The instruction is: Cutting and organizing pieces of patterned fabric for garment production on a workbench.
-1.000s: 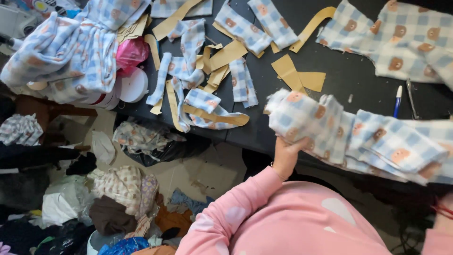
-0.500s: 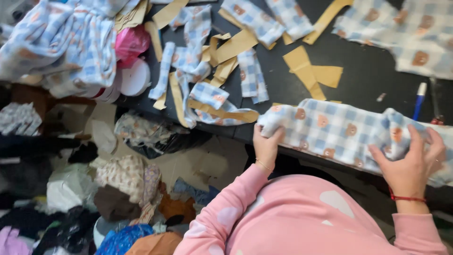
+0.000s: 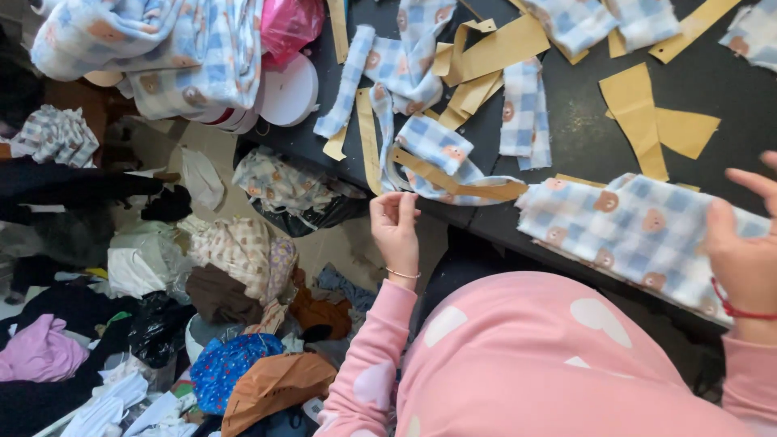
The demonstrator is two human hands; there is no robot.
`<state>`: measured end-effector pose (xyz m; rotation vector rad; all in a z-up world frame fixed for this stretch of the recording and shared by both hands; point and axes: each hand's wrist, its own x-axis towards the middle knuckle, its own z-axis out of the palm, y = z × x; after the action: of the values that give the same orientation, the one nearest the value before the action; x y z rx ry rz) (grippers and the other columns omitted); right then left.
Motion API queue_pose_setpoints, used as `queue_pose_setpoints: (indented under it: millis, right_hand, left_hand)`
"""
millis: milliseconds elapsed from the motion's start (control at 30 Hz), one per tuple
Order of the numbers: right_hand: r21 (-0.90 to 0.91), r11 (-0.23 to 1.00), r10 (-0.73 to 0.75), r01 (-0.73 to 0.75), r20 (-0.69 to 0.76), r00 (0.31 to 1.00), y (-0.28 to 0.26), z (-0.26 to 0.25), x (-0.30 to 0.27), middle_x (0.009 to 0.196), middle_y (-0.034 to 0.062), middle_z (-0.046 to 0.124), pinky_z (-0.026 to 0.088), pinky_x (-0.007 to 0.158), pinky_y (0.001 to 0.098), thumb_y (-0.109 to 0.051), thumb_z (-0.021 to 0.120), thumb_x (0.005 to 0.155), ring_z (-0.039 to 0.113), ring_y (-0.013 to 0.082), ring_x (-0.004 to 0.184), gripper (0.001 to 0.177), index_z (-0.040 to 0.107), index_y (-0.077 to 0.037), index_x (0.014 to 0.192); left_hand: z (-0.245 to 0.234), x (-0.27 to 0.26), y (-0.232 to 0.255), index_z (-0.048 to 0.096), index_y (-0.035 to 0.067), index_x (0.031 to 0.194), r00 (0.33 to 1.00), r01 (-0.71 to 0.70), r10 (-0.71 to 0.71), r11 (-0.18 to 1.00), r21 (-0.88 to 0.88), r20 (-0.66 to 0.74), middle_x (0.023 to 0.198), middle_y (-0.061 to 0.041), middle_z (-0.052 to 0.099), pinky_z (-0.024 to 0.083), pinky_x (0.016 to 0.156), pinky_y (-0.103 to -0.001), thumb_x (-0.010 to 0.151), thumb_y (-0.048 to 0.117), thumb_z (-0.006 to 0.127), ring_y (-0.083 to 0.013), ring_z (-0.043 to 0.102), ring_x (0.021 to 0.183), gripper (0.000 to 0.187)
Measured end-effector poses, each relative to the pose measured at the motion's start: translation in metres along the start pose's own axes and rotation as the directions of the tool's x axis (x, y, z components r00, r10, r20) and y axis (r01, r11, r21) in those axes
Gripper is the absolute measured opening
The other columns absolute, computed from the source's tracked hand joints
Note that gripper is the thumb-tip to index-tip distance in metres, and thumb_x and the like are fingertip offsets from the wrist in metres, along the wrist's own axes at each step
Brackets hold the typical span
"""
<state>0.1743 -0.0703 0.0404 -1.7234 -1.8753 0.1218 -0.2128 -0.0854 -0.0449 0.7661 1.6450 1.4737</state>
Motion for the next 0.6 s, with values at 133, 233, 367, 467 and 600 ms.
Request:
queue_pose_setpoints:
  millis: [133,233,367,467,600]
  right_hand:
    - [0.327,0.941,0.040,-0.085,0.141,0.989,-0.078,0.028,0.051,0.130,0.0175,0.066,0.055,0.097,0.0321,0.003,0.072,0.097,0.066,0.0270,0.118,0.021,0.073,-0.005,0.116]
    - [0.353,0.935,-0.058,-0.020,0.209,0.976,-0.111,0.048,0.065,0.127,0.0151,0.070,0.054,0.096,0.0368,0.002,0.074,0.094,0.067,0.0287,0.117,0.019,0.075,-0.004,0.112]
    - [0.460,0.886,-0.115,-0.047,0.318,0.941,-0.118,0.070,0.064,0.126,0.0093,0.070,0.054,0.097,0.0298,-0.002,0.073,0.099,0.068,0.0226,0.116,0.014,0.074,-0.006,0.112]
    - [0.452,0.889,-0.099,-0.074,0.348,0.932,-0.134,0.071,0.072,0.124,0.0101,0.070,0.054,0.097,0.0317,-0.002,0.072,0.096,0.069,0.0238,0.114,0.017,0.074,-0.006,0.112]
    - [0.380,0.919,-0.045,-0.108,0.374,0.926,-0.129,0.075,0.068,0.121,0.0100,0.071,0.053,0.096,0.0307,-0.003,0.073,0.097,0.069,0.0227,0.112,0.012,0.073,-0.005,0.110]
  left_hand:
    - [-0.033,0.039,-0.003,0.057,0.006,0.107,0.987,-0.028,0.022,0.999,-0.033,-0.159,0.090,-0.001,0.069,0.048,0.064,-0.019,0.104,0.018,0.063,-0.0043,0.059,0.070,0.014]
    - [-0.056,0.063,-0.006,0.057,0.007,0.108,0.974,-0.047,0.036,0.998,-0.040,-0.225,0.086,-0.001,0.067,0.047,0.064,-0.019,0.107,0.021,0.060,-0.0038,0.057,0.067,0.014]
    - [-0.074,0.091,-0.013,0.059,0.006,0.105,0.961,-0.027,0.019,0.999,-0.025,-0.276,0.086,0.000,0.067,0.047,0.064,-0.019,0.105,0.021,0.061,-0.0041,0.057,0.068,0.015]
    - [-0.084,0.098,-0.023,0.062,0.006,0.103,0.958,-0.035,0.059,0.995,0.091,-0.279,0.089,0.000,0.066,0.049,0.067,-0.021,0.104,0.021,0.065,-0.0053,0.058,0.073,0.016]
    - [-0.077,0.091,-0.012,0.067,0.005,0.100,0.972,-0.020,0.098,0.939,0.344,-0.212,0.089,0.000,0.068,0.053,0.074,-0.026,0.100,0.022,0.070,-0.0086,0.061,0.077,0.017]
